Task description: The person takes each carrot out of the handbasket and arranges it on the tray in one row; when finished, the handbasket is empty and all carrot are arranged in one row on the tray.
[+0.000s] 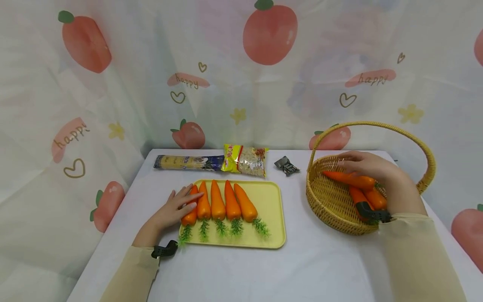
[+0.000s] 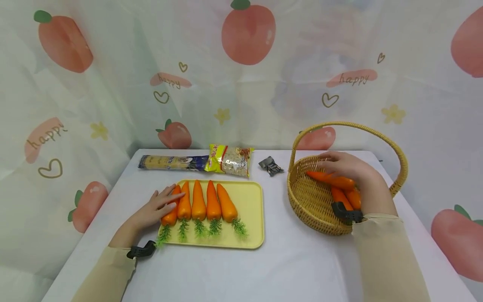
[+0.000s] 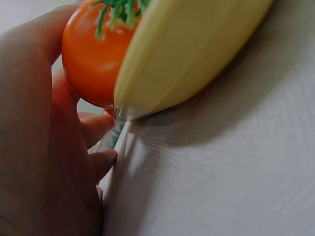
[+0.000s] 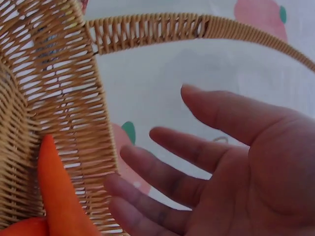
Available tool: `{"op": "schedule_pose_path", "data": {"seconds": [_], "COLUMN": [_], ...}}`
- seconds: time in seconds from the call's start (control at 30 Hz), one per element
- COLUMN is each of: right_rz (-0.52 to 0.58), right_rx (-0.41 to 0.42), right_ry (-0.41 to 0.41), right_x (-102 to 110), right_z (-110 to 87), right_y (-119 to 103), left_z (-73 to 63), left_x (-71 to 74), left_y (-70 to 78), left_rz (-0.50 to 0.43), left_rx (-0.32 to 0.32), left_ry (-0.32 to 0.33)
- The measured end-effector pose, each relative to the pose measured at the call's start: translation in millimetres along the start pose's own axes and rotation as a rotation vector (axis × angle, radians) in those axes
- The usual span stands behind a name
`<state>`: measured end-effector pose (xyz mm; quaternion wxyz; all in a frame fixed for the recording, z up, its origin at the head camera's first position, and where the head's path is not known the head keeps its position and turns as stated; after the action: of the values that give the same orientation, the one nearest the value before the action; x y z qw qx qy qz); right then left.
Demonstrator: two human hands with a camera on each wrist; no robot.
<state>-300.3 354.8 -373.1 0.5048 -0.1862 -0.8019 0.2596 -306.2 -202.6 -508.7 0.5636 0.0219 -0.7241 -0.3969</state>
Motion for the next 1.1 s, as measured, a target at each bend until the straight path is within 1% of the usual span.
{"op": "schedule_pose_path", "data": {"seconds": [0.17,0.27,0.3,0.33,0.37,0.47,0.53,0.57,0.63,0.77,0.87,1.0,1.1], "right_rz": [-0.133,-0.155,-0.153,-0.111,-0.091,-0.079,-0.079,-0.119,-0.137,-0.049,0.056,0.097,0.061], "right_rx": [-0.058,-0.097,-0.105,-0.127,-0.147,-0.155,-0.161,-0.152,-0.154,-0.199,-0.209,-0.181,-0.170], "right_ry": [0.040,0.032,0.024,0.003,-0.014,-0.037,-0.037,-0.024,-0.018,-0.094,-0.165,-0.177,-0.161], "right_x": [6,5,4,2,1,-2,-2,-1,0,-4,-11,-18,-22], "right_z": [7.3,8.0,7.9,7.2,6.3,7.3,8.7,10.1,11.7,12.1,12.3,13.8,15.2], "right_y": [15,24,27,31,34,38,40,40,43,51,52,45,40], "left_z": [-0.8,-1.1,-1.2,-1.4,-1.6,-1.9,-1.8,-1.7,-1.3,-1.1,-1.3,-0.9,-0.5], "left_x": [-0.3,-0.8,-0.8,-0.6,-0.2,1.3,1.8,1.9,1.8,1.2,1.5,2.6,1.9], "left_y": [0.5,0.7,1.0,1.4,1.9,3.4,3.5,3.6,3.4,3.1,2.8,2.5,1.8], "left_rz": [-0.001,0.002,0.004,0.004,0.004,-0.003,-0.002,0.000,0.005,0.006,0.006,0.008,0.005], "left_rx": [-0.008,-0.006,-0.005,-0.004,-0.003,0.004,0.010,0.012,0.013,0.006,0.005,0.006,0.005], "left_ry": [0.001,-0.005,-0.006,-0.007,-0.008,-0.005,-0.005,-0.006,-0.007,-0.010,-0.011,-0.011,-0.013]}}
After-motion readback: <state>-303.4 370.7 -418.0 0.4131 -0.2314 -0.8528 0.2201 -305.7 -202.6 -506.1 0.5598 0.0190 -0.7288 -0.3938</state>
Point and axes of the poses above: each hand's wrist, its own z-axis towards the middle knuckle, its own x-axis out of the back of the hand, y = z × x, the point moved 6 cm from there along z, towards the middle knuckle, and after that the axes turned 5 degrees about -y, right-handed, at the moved point
